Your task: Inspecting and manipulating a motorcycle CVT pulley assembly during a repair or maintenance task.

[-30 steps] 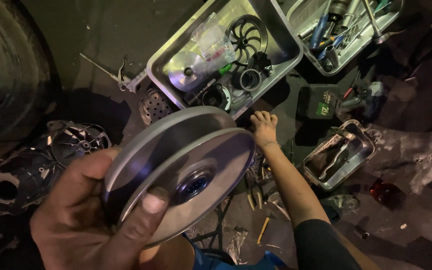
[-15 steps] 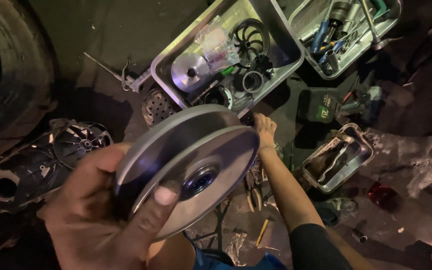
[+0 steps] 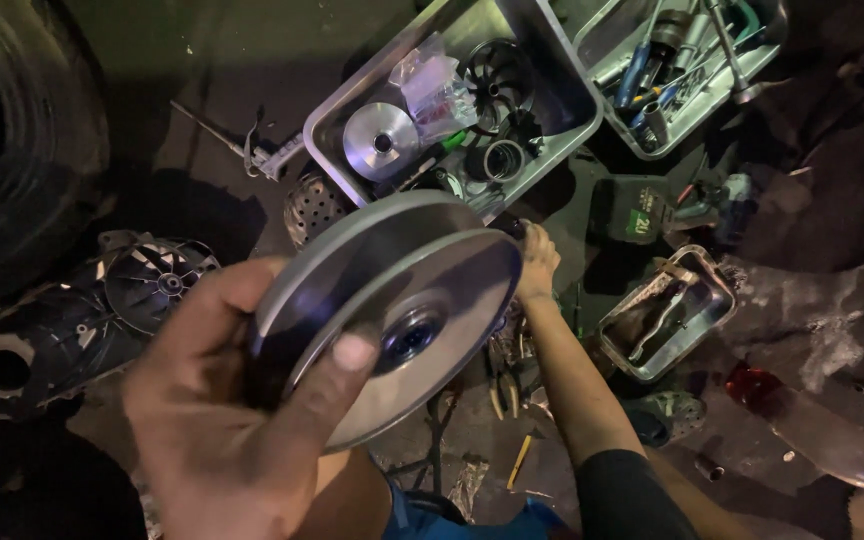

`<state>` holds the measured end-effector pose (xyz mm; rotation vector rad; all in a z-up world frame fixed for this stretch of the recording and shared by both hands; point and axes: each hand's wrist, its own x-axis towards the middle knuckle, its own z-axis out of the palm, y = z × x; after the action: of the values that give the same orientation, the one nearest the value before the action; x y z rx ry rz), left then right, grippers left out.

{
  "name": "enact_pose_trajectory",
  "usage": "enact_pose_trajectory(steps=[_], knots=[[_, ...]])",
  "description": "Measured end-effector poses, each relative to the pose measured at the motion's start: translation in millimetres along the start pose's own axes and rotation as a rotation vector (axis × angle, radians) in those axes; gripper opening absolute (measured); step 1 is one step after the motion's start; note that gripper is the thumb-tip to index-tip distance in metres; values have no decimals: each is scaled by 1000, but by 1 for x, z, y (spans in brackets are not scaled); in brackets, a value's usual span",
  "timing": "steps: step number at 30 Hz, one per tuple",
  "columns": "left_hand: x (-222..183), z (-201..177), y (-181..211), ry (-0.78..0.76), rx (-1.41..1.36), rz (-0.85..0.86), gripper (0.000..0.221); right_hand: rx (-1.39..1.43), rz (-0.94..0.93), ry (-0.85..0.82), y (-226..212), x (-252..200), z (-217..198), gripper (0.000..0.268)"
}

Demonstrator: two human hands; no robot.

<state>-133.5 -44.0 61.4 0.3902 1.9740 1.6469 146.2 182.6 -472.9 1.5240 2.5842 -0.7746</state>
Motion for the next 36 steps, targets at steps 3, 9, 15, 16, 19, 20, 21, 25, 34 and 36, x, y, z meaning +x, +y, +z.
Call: enact_pose_trajectory(steps=[3,9,15,16,19,20,21,25,34,36], knots=[[3,1,2,5,102,-20,27,-14,-34,8,-6,-6,-18,82],[4,2,-9,-130,23,161,23,610,421,27,-36,-30,-65,91],[0,13,-23,-31,10,75,29,1789,891,-35,-8,-82,-82,27],[0,14,-30,-30,-9,110,31,1949,827,-1,-17,-96,-98,22],[0,21,-43,-35,-30,146,34,2353,584,-82,-37,-133,-150,18],[0,22,-47,-19,-28,134,35,2566,400,-236,-44,-144,-168,18],[0,27,-54,-34,-32,153,35,2576,371,-221,-53,-156,-185,18],[-1,48,-69,-49,-256,315,29,2452,259,-17,-99,-208,-257,42],[-31,95,-87,-140,-337,388,34,2359,-259,-174,-224,-315,-313,88],[-40,97,-81,-134,-353,408,39,2388,-268,-214,-244,-324,-313,89]])
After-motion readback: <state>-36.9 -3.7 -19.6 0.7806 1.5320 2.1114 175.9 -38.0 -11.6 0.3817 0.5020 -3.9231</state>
